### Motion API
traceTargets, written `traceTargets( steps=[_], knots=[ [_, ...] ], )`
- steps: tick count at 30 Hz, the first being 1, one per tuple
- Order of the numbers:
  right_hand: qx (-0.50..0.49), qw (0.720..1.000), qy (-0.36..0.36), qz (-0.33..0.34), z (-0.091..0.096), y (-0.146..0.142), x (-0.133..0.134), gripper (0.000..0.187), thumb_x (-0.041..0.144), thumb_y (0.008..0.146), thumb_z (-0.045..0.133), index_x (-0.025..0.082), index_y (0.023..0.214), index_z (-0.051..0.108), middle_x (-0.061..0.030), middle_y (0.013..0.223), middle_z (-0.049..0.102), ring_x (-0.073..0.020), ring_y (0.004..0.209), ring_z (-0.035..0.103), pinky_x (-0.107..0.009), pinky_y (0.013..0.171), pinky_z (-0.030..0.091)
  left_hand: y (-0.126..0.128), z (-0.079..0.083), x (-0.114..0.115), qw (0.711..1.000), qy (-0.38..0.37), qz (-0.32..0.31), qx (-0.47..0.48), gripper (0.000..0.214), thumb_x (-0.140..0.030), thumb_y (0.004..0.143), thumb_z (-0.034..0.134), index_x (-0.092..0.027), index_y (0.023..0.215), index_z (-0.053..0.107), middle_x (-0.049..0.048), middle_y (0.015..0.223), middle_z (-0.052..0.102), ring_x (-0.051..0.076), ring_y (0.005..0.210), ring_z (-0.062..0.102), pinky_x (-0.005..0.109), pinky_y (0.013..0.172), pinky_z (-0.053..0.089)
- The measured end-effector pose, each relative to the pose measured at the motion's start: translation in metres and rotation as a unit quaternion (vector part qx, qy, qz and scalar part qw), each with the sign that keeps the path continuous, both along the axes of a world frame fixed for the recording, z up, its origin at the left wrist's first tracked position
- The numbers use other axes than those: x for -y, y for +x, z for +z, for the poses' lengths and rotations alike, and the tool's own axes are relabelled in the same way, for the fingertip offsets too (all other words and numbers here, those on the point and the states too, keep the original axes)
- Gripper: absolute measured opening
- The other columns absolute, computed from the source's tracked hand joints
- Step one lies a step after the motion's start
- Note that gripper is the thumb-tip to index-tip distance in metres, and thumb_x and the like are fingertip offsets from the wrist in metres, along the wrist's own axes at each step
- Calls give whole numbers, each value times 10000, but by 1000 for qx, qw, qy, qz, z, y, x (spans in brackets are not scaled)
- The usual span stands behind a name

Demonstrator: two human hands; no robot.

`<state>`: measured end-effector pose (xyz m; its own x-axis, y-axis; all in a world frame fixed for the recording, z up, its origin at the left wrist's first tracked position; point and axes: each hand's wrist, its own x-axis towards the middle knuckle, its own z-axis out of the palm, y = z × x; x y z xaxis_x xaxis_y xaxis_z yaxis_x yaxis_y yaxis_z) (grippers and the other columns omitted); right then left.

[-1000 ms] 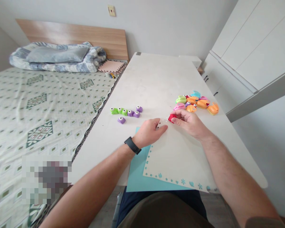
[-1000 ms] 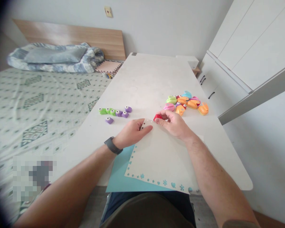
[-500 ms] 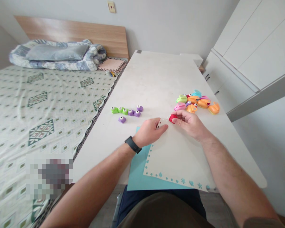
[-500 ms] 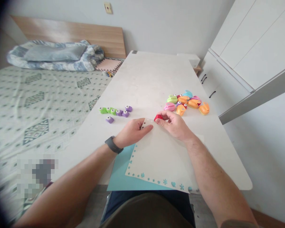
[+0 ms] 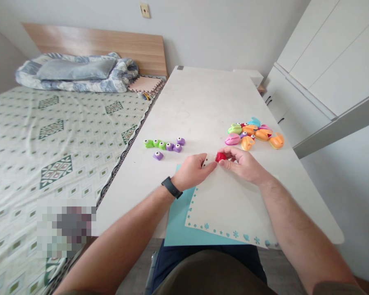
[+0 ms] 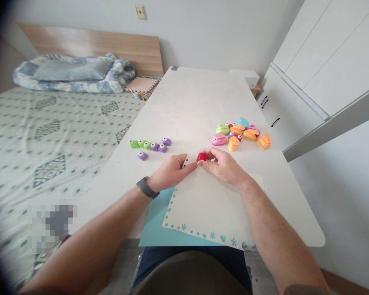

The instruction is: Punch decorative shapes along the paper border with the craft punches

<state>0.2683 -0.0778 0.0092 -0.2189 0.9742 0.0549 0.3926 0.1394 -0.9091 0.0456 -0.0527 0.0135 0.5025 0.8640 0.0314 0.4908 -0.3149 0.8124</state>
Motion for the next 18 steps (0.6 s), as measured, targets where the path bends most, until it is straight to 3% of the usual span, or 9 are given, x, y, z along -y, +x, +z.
traceTargets(
  steps=[10,18],
  knots=[
    [9,1000,-14,24,6,1,3,323,425,878,744,239,1136,693,-49,1096,746,-230,982,669,-392,893,510,1,1,2,1000,24,5,-8,456,-500,930,576,-191,649,393,-53,582,353,95,549,340,274,517,217],
    [-6,1000,-12,20,3,-1,2,330,413,884,739,242,1160,684,-51,1105,738,-225,983,666,-386,904,519,1,2,2,1000,16,4,-18,433,-491,935,567,-188,662,424,-49,590,374,95,550,358,271,512,215]
  ],
)
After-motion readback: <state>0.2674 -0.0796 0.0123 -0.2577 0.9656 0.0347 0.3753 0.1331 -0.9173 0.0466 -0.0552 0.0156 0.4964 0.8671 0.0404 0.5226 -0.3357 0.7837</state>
